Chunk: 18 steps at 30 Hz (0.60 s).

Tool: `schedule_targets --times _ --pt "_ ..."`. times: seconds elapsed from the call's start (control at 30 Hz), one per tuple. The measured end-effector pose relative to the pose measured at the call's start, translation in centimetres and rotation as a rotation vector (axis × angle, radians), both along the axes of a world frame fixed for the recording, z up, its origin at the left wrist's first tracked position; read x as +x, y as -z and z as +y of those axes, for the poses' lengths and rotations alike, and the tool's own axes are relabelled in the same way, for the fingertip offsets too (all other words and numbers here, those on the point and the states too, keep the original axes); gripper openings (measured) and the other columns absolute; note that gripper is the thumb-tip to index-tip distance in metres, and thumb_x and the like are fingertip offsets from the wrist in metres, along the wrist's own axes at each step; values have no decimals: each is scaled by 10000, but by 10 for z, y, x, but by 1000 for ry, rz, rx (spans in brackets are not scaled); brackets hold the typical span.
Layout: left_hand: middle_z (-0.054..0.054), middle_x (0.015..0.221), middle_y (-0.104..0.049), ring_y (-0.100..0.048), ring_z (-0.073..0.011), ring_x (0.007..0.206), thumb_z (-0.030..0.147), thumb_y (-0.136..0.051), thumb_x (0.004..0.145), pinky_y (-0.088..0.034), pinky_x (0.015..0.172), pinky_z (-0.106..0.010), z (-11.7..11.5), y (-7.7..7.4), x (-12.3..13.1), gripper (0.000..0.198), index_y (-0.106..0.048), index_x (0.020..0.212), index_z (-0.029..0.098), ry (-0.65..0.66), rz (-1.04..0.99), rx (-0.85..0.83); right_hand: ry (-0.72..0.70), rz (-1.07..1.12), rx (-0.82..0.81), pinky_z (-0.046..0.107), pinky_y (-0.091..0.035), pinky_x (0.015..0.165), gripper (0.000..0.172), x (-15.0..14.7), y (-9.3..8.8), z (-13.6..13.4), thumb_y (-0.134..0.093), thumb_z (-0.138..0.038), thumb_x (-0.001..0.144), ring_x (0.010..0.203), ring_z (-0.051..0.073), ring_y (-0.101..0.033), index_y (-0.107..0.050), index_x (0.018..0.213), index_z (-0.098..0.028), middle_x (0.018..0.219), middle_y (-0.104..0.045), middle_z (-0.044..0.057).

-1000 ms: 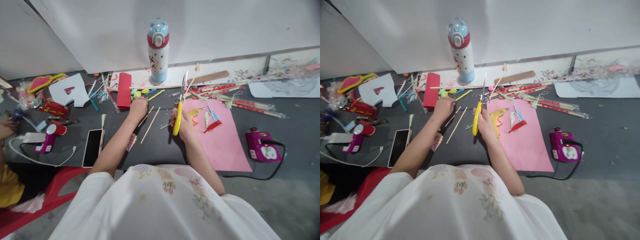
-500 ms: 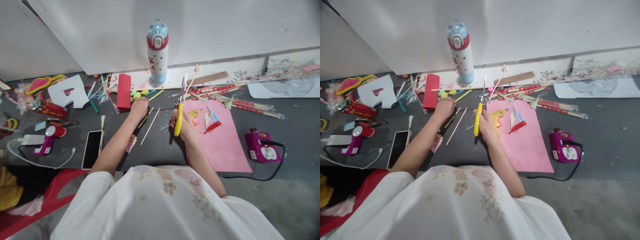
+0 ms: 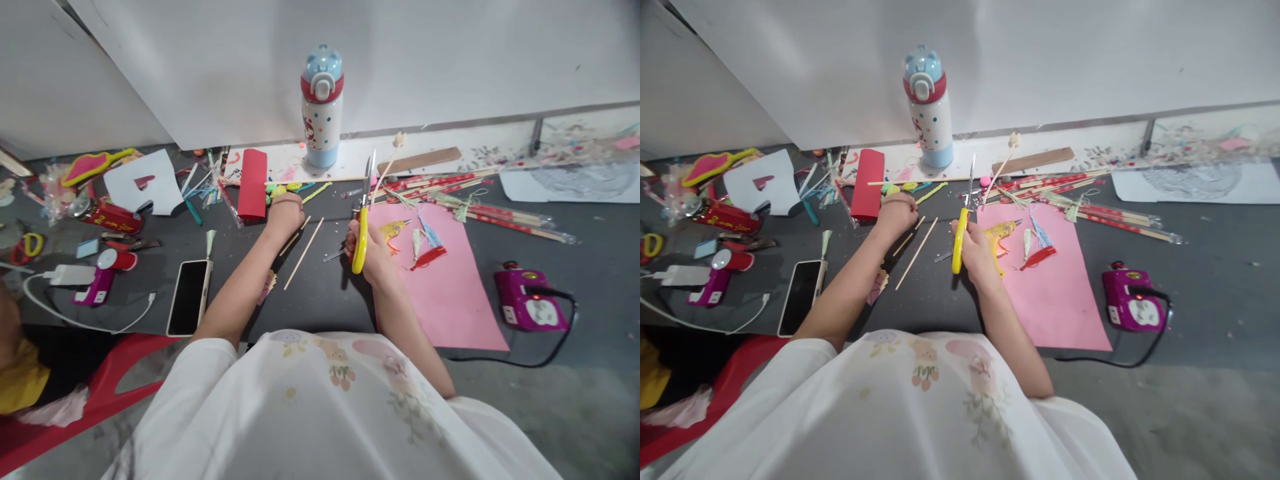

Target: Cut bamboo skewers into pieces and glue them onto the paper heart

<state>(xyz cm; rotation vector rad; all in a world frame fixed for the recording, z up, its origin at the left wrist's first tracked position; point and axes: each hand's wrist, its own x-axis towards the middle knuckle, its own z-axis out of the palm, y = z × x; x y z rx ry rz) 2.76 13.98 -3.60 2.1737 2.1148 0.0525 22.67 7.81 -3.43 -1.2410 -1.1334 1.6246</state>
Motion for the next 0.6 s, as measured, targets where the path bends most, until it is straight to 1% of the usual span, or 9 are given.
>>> schedule_targets --times 0.1,0.17,0.27,0.37,0.47,0.53,0.6 --pt "-117 876 -688 -615 -246 873 137 -496 697 -437 771 -333 -2 -5 3 212 -682 799 143 -19 -45 29 136 223 -114 202 -331 435 365 -1 -4 1 -630 -519 731 451 57 -367 -426 741 -216 558 -374 -79" --pt "-92 847 -691 -620 -233 836 145 -515 680 -438 731 -321 -5 -10 8 195 -683 778 166 9 -92 36 160 305 -137 191 -312 415 361 -2 -5 1 -658 -490 723 433 49 -350 -429 718 -211 532 -367 -86" --pt "-62 788 -691 -614 -213 777 170 -537 677 -428 682 -307 -10 -12 19 174 -683 769 187 89 -164 29 169 392 -148 182 -288 396 367 -2 -4 3 -675 -459 724 418 45 -335 -409 685 -210 512 -352 -89" --pt "-44 767 -684 -596 -190 750 171 -546 681 -417 674 -292 -15 -10 32 152 -674 762 187 206 -241 26 190 419 -141 178 -287 391 366 -2 -1 4 -683 -453 721 414 42 -337 -415 681 -208 507 -358 -90" --pt "-35 766 -676 -572 -170 736 153 -545 693 -412 714 -291 -17 -5 42 142 -661 772 177 338 -299 30 205 409 -136 176 -303 397 366 -2 0 4 -691 -462 709 414 40 -347 -431 689 -205 506 -369 -92" --pt "-32 767 -675 -562 -163 729 150 -545 712 -408 741 -296 -18 -2 46 134 -657 783 172 373 -326 37 207 392 -142 176 -311 401 371 -2 -2 4 -697 -465 700 420 40 -361 -434 689 -203 510 -385 -90" --pt "-33 776 -680 -561 -166 744 159 -556 735 -404 749 -300 -18 1 47 117 -656 793 172 374 -342 38 204 366 -146 180 -319 405 373 -2 -4 3 -695 -471 699 423 43 -370 -435 688 -203 510 -394 -88"
